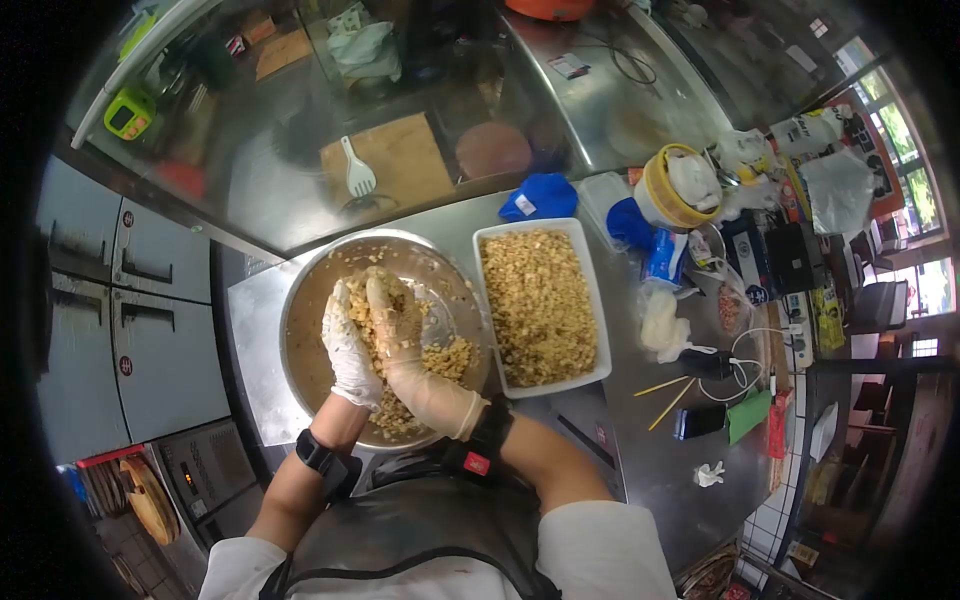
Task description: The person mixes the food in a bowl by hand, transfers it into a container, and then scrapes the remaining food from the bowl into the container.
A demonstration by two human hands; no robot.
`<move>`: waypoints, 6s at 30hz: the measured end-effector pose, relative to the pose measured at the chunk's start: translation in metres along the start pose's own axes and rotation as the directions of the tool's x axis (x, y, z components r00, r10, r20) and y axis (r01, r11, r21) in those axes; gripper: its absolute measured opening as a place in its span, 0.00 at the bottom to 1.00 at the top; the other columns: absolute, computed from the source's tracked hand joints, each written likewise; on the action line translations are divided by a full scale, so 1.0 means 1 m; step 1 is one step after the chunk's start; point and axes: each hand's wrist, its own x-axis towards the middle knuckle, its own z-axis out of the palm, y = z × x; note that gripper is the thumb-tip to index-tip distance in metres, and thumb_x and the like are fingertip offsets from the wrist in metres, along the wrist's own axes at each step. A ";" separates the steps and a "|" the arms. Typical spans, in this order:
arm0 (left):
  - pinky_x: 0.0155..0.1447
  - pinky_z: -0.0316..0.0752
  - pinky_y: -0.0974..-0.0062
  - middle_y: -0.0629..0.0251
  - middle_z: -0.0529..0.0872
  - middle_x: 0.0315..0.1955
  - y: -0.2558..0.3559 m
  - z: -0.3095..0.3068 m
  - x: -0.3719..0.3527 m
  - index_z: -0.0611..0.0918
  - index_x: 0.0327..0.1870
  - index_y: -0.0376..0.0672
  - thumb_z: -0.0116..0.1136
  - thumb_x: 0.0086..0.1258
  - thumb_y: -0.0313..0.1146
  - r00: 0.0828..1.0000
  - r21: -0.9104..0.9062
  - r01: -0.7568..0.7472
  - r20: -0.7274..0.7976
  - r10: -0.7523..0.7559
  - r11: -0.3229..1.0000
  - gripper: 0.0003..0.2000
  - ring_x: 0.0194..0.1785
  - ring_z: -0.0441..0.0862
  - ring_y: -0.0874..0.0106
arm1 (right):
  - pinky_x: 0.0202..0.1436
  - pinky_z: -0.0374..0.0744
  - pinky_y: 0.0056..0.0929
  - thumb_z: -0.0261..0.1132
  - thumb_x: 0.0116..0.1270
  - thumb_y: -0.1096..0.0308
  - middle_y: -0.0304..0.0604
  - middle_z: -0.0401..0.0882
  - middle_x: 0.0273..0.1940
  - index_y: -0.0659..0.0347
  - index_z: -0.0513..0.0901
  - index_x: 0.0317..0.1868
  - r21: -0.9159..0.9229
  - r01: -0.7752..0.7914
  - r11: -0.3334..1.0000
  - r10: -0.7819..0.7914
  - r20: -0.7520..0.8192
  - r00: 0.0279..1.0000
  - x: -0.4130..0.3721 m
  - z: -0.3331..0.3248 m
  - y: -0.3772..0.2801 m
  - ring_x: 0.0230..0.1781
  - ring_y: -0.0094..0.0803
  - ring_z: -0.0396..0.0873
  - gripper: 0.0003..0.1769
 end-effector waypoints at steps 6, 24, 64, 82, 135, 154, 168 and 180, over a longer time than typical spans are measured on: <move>0.60 0.74 0.76 0.64 0.80 0.54 -0.017 0.099 -0.033 0.74 0.58 0.41 0.44 0.78 0.40 0.971 -0.305 0.193 0.198 -0.136 0.933 0.16 0.54 0.78 0.74 | 0.51 0.78 0.26 0.55 0.73 0.58 0.42 0.79 0.47 0.62 0.76 0.54 0.142 0.159 0.977 -0.148 -0.085 0.985 -0.004 -0.069 -0.079 0.45 0.27 0.78 0.18; 0.75 0.45 0.57 0.66 0.57 0.74 -0.033 0.147 -0.063 0.57 0.74 0.50 0.37 0.78 0.45 0.863 0.082 0.190 0.461 -0.206 0.978 0.26 0.76 0.51 0.66 | 0.74 0.54 0.45 0.56 0.70 0.54 0.53 0.60 0.70 0.54 0.69 0.67 -0.839 0.481 0.255 -0.133 0.462 0.877 0.029 -0.244 -0.077 0.73 0.49 0.55 0.27; 0.70 0.57 0.59 0.56 0.70 0.65 0.022 -0.042 -0.068 0.67 0.68 0.47 0.41 0.76 0.53 0.969 -0.094 0.246 0.003 -0.247 0.965 0.26 0.66 0.66 0.63 | 0.48 0.77 0.38 0.60 0.54 0.75 0.40 0.79 0.42 0.56 0.83 0.37 -0.776 0.630 -0.025 0.302 0.595 0.745 -0.031 -0.269 -0.126 0.46 0.42 0.77 0.10; 0.61 0.68 0.72 0.61 0.77 0.56 0.020 -0.078 -0.063 0.72 0.63 0.47 0.49 0.74 0.50 0.962 -0.149 0.220 -0.134 -0.240 0.964 0.23 0.55 0.73 0.70 | 0.54 0.72 0.44 0.60 0.61 0.62 0.49 0.74 0.46 0.59 0.78 0.40 -0.708 0.623 -0.332 -0.013 0.664 0.747 0.076 -0.178 -0.064 0.50 0.44 0.72 0.11; 0.72 0.59 0.63 0.52 0.69 0.66 -0.044 -0.111 0.067 0.67 0.69 0.44 0.36 0.77 0.45 0.387 0.881 -0.392 0.419 -0.821 0.264 0.24 0.68 0.66 0.56 | 0.65 0.68 0.39 0.51 0.71 0.50 0.54 0.73 0.61 0.55 0.74 0.62 -0.914 0.353 0.199 0.727 0.379 0.573 0.027 -0.089 0.075 0.61 0.51 0.71 0.26; 0.53 0.77 0.68 0.61 0.82 0.48 -0.017 -0.073 0.033 0.75 0.59 0.42 0.46 0.75 0.46 0.699 0.037 0.700 0.173 -0.694 0.713 0.20 0.49 0.80 0.69 | 0.55 0.78 0.34 0.59 0.68 0.46 0.44 0.77 0.56 0.56 0.67 0.66 0.048 -0.590 0.806 0.592 -0.083 0.802 0.007 -0.042 0.098 0.54 0.33 0.77 0.33; 0.49 0.80 0.72 0.65 0.83 0.47 0.033 -0.010 0.006 0.77 0.56 0.43 0.53 0.73 0.45 0.824 0.028 0.520 0.245 -0.511 0.854 0.18 0.46 0.81 0.73 | 0.48 0.82 0.30 0.62 0.67 0.46 0.41 0.79 0.51 0.57 0.69 0.63 0.007 -0.489 0.872 0.487 0.077 0.870 -0.018 -0.042 -0.030 0.49 0.28 0.79 0.32; 0.62 0.72 0.61 0.60 0.78 0.56 0.002 0.150 -0.059 0.71 0.64 0.45 0.53 0.71 0.53 0.631 0.010 0.671 0.516 -0.579 0.741 0.27 0.58 0.77 0.65 | 0.52 0.80 0.36 0.63 0.66 0.47 0.44 0.78 0.53 0.58 0.70 0.64 0.058 -0.361 0.931 0.360 0.023 0.933 -0.016 -0.166 -0.165 0.49 0.32 0.79 0.33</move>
